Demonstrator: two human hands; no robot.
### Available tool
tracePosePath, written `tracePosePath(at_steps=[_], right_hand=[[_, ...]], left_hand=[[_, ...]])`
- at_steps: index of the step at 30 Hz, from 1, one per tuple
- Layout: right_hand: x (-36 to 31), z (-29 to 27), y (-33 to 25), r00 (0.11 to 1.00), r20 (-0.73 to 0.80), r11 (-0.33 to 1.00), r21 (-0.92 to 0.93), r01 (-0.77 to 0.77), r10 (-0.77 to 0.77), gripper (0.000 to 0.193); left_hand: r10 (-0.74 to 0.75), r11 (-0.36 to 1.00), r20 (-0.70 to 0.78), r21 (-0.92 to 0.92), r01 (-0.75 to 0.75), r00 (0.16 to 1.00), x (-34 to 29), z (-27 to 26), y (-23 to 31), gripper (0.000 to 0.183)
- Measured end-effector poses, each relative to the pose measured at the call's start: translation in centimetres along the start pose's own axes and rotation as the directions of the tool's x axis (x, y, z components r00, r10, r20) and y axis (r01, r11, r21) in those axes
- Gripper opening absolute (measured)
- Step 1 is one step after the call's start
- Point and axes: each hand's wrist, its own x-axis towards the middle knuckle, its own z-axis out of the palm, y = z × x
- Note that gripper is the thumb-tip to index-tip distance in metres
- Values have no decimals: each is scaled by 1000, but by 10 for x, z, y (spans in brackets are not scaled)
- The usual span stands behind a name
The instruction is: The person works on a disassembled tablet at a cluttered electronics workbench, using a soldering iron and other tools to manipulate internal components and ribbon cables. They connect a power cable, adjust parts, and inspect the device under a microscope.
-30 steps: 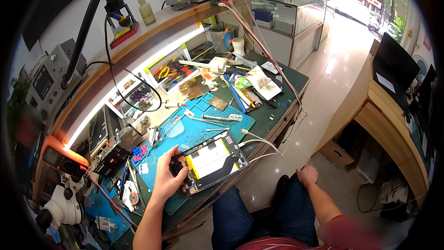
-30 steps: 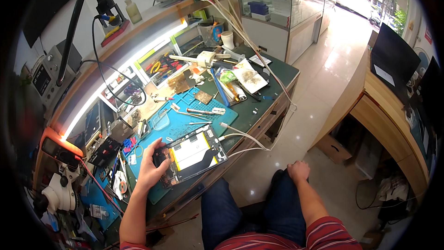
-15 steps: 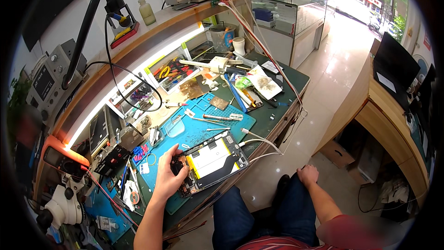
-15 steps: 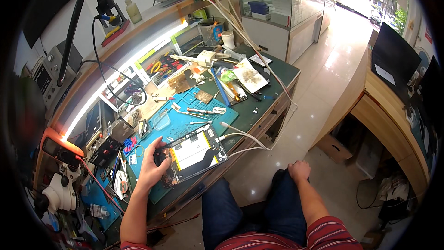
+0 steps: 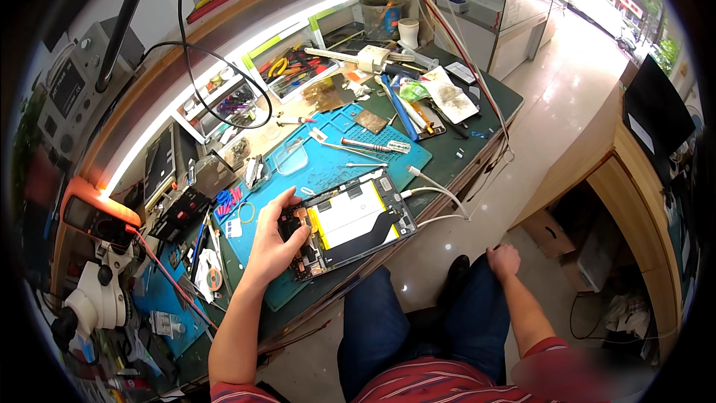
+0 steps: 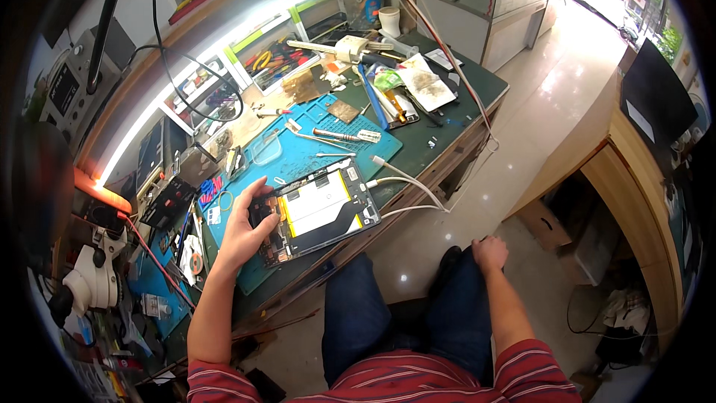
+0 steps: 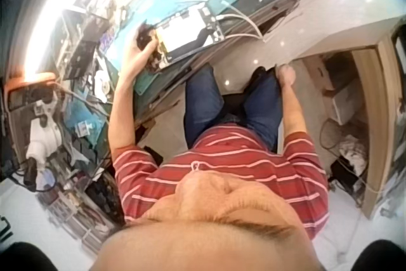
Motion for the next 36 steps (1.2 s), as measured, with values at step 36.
tracePosePath(at_steps=[36], right_hand=[[3, 1, 1, 1000, 5, 1000, 3, -2, 2, 49]], left_hand=[[-65, 998, 50, -11, 66, 997, 3, -3, -2, 83]])
